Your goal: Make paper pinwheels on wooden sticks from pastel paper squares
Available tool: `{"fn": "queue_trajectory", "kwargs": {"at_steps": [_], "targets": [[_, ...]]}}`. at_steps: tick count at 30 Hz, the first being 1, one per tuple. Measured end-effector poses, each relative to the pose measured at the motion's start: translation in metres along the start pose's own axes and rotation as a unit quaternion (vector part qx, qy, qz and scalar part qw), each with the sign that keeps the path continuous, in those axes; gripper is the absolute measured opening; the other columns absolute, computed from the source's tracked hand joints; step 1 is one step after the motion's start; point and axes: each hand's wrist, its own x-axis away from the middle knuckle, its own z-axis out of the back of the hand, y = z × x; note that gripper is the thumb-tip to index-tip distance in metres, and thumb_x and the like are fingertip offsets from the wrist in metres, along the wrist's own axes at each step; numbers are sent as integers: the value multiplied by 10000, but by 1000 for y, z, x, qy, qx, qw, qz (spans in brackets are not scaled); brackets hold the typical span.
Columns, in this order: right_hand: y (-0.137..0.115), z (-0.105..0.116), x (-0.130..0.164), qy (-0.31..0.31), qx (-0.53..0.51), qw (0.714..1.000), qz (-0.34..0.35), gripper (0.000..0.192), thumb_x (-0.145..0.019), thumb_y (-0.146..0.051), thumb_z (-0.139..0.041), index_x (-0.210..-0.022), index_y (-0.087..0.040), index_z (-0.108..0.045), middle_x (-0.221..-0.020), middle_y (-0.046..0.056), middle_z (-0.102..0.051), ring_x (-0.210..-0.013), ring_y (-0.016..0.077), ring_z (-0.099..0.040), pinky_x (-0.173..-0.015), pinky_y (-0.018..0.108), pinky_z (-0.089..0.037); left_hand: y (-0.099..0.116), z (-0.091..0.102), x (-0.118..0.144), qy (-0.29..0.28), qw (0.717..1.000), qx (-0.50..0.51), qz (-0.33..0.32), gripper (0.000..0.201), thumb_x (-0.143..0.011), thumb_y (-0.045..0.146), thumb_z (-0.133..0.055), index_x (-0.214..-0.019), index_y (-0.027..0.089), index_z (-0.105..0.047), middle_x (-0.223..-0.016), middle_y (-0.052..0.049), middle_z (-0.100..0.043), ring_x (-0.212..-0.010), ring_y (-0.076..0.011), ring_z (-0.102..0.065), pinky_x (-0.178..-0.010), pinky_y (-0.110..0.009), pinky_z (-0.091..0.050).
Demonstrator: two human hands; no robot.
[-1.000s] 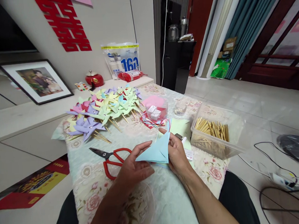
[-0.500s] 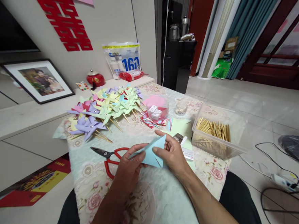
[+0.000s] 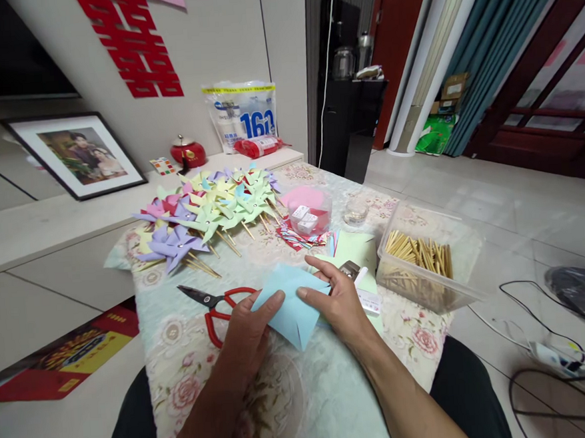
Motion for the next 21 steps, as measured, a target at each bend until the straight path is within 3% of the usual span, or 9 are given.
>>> {"fn": "queue_trajectory", "kwargs": {"at_steps": [5, 11, 21], "targets": [[1, -2, 0, 40, -7, 999, -8, 628, -602, -285, -927, -1180, -230, -688, -884, 16, -746, -734, 177, -680, -675, 294, -549, 5, -5, 2, -27, 998, 60, -5, 310, -673, 343, -843, -901, 157, -744, -823, -70, -748, -696, -189, -650, -658, -287, -518], [0, -5, 0, 101, 19, 994, 39, 614, -572, -335, -921, -1131, -201, -704, -896, 51, -757, -723, 201, -681, -634, 310, -556, 5, -13, 8, -77, 996, 53, -1, 379, -683, 328, -828, -1005, 149, -742, -891, -86, -772, -791, -246, -703, -651, -306, -523], [4, -10, 4, 81, 62, 994, 44, 511, -634, -338, -893, -1106, -243, -720, -893, 26, -747, -747, 203, -676, -647, 307, -546, -4, -17, 6, -48, 996, 63, -27, 345, -642, 287, -857, -955, 169, -773, -887, -61, -790, -814, -238, -727, -762, -316, -550]]}}
